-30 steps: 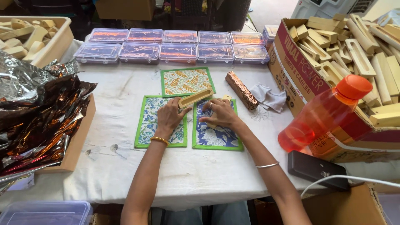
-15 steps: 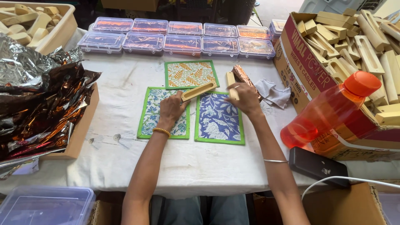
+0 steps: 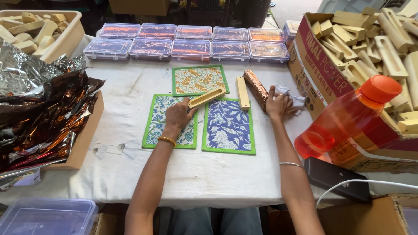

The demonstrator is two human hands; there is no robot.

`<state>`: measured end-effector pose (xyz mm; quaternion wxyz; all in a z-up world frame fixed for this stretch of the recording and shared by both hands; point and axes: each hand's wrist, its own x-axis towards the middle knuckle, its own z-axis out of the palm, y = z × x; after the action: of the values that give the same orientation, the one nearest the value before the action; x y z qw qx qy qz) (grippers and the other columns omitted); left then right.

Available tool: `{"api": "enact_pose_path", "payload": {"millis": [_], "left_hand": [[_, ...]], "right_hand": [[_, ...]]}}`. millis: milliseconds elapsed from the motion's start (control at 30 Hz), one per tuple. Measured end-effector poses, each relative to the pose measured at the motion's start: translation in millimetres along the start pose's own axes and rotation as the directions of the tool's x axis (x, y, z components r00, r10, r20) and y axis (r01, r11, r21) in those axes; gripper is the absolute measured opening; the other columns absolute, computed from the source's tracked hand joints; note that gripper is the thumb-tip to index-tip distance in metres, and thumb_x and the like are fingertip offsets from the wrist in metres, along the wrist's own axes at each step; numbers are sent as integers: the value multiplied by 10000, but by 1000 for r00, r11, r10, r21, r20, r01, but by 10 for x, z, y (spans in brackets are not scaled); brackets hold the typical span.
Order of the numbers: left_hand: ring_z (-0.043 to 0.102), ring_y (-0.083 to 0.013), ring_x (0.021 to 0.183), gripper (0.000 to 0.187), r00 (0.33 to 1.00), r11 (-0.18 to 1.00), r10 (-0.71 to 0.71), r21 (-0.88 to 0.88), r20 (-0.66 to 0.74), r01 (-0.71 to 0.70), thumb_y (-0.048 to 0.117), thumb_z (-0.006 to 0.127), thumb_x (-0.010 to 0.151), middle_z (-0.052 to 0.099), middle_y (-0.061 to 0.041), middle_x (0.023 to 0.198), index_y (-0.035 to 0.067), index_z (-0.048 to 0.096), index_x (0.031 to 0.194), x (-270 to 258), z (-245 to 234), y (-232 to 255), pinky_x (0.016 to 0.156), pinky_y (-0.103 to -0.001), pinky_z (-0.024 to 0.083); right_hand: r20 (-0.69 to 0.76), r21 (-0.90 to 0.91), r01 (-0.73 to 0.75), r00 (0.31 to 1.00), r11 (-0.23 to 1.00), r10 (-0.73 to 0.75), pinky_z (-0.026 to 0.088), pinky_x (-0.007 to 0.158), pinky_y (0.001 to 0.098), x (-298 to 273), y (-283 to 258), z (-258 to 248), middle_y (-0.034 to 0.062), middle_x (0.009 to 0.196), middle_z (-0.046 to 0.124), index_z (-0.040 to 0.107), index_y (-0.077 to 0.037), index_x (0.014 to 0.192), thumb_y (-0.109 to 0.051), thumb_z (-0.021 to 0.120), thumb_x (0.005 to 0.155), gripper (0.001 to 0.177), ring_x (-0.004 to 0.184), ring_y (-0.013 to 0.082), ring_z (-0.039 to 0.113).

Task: The recorder is applying decorative gold foil to small wooden blocks using their hands and a piece of tissue paper to rub the foil into place.

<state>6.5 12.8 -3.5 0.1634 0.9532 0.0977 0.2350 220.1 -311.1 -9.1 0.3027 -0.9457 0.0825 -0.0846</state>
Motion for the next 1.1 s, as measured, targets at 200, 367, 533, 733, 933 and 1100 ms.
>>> {"api": "enact_pose_path", "payload": {"millis": [200, 367, 533, 733, 933, 1100], "left_hand": [[746, -238, 652, 458, 1000, 1000, 14, -21, 11, -14, 409, 775, 882, 763, -110, 796, 59, 656, 1153, 22, -5, 5, 580, -373, 596], [726, -215, 604, 418, 994, 994, 107, -37, -13, -107, 417, 780, 877, 753, -97, 759, 58, 671, 1063, 29, 25, 0, 545, -356, 580], [685, -181, 548, 444, 992, 995, 51, -86, 119, -41, 474, 777, 867, 739, -79, 690, 74, 673, 1030, 46, -5, 65, 517, -338, 564], [749, -260, 703, 458, 992, 992, 123, -16, 8, -122, 459, 795, 841, 751, -126, 770, 71, 677, 1053, 10, 50, -6, 622, -388, 596], [751, -281, 704, 470, 991, 991, 126, -45, 37, -124, 461, 784, 846, 761, -143, 794, 72, 670, 1082, 15, -46, 41, 630, -402, 595], [744, -224, 662, 479, 986, 997, 79, -26, 149, -76, 479, 752, 875, 761, -126, 788, 65, 660, 1098, 26, -40, 57, 601, -356, 604]], "right_hand": [[-333, 107, 272, 916, 956, -224, 56, 1200, 658, 131, 64, 144, 250, 1598, 341, 338, 0, 1554, -745, 349, 1016, 919, 1494, 374, 297], [-684, 44, 803, 458, 594, -568, 415, 1227, 548, -599, -566, -218, 270, 1593, 411, 277, -37, 1609, -312, 652, 1063, 718, 1479, 397, 417], [-374, 222, 919, 389, 326, -842, 669, 735, 351, -1060, -768, 115, 128, 1128, 709, 488, -161, 1381, -137, 664, 1049, 377, 919, 256, 754], [94, 388, 909, 125, 152, -988, 611, 743, 396, -1913, -1043, -38, 126, 1051, 708, 615, -75, 1235, -72, 648, 884, 353, 831, 281, 730], [68, 352, 927, 116, 133, -991, 611, 735, 388, -1896, -1019, 47, 138, 1019, 705, 614, -78, 1194, -58, 669, 854, 345, 840, 292, 735], [-163, 410, 895, 261, 176, -952, 626, 641, 353, -1495, -918, 181, 170, 952, 720, 592, -63, 1234, -48, 651, 923, 316, 745, 280, 746]]}}
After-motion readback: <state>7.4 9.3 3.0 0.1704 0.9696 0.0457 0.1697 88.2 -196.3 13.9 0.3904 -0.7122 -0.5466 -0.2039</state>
